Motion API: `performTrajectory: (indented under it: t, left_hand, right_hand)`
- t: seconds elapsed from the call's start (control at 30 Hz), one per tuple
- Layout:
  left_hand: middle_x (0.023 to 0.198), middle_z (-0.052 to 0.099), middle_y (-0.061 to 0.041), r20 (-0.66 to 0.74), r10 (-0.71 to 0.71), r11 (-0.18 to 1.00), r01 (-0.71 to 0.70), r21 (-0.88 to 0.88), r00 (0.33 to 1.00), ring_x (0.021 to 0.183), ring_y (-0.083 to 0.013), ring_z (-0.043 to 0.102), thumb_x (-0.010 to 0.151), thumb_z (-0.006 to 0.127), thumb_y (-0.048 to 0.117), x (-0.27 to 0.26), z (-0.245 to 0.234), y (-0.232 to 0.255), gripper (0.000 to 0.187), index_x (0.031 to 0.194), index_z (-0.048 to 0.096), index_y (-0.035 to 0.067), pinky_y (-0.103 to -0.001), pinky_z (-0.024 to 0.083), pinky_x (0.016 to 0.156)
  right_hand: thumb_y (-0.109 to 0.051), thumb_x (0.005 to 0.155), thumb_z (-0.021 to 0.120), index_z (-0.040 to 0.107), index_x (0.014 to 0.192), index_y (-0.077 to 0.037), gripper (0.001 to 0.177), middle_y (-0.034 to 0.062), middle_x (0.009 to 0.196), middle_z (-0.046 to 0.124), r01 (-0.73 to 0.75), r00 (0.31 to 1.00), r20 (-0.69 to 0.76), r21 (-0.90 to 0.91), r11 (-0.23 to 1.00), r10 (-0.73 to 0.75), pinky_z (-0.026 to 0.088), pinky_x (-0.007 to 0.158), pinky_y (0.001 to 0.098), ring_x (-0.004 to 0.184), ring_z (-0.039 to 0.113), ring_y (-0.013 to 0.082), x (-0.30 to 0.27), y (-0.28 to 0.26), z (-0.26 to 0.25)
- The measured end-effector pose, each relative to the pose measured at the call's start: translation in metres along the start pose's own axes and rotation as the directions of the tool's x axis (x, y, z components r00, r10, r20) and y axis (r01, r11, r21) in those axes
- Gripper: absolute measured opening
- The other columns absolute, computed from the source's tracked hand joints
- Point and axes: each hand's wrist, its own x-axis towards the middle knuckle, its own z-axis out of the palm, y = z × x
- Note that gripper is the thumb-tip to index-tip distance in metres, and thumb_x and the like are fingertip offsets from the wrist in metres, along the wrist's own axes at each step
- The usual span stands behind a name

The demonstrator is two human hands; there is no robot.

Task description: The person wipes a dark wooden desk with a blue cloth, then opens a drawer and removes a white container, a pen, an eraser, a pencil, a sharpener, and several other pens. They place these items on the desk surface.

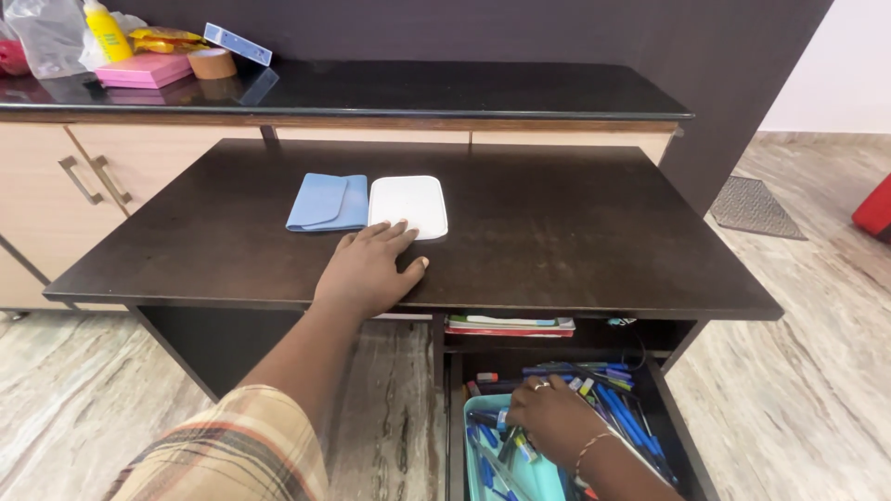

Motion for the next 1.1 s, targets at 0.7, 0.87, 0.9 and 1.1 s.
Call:
performTrajectory:
  t: [0.7,0.87,0.9,1.1]
  left_hand:
    - [0.156,0.047,0.001,-0.06,0.023,1.0,-0.024,-0.011,0.998,0.146,-0.0227,0.038,0.093,0.054,0.05,-0.001,0.002,0.0,0.06,0.144,0.056,0.019,-0.046,0.03,0.117]
    - [0.157,0.046,0.001,-0.045,0.013,1.0,-0.013,0.001,0.999,0.146,-0.0224,0.037,0.094,0.053,0.051,-0.003,0.001,0.0,0.06,0.145,0.055,0.02,-0.046,0.03,0.117]
    - [0.157,0.046,0.001,-0.043,0.013,1.0,-0.012,0.003,0.999,0.147,-0.0224,0.037,0.094,0.053,0.051,-0.003,0.001,0.0,0.06,0.145,0.055,0.02,-0.047,0.029,0.117]
    - [0.159,0.043,0.001,-0.014,0.006,1.0,-0.006,0.017,1.0,0.148,-0.0221,0.035,0.094,0.051,0.051,-0.001,0.0,0.001,0.061,0.147,0.052,0.021,-0.046,0.028,0.119]
  right_hand:
    - [-0.017,0.083,0.07,0.072,0.093,-0.011,0.012,0.0044,0.09,0.068,0.06,0.923,-0.384,0.21,0.976,0.026,0.05,0.087,0.0393,0.094,0.063,0.0231,-0.03,0.003,-0.078]
    - [-0.02,0.081,0.076,0.074,0.094,-0.011,0.016,0.0061,0.078,0.068,0.161,0.647,-0.762,0.164,0.973,0.022,0.054,0.065,0.0376,0.073,0.065,0.0237,-0.042,0.0,-0.103]
    - [-0.02,0.081,0.076,0.075,0.094,-0.012,0.015,0.0062,0.075,0.067,0.138,0.59,-0.806,0.156,0.978,0.045,0.053,0.062,0.0368,0.07,0.065,0.0231,-0.042,-0.001,-0.109]
    - [-0.018,0.088,0.074,0.07,0.104,-0.007,0.02,0.0083,0.082,0.066,0.08,0.313,-0.841,0.486,0.87,0.441,0.053,0.066,0.032,0.072,0.066,0.0198,-0.02,0.001,-0.142]
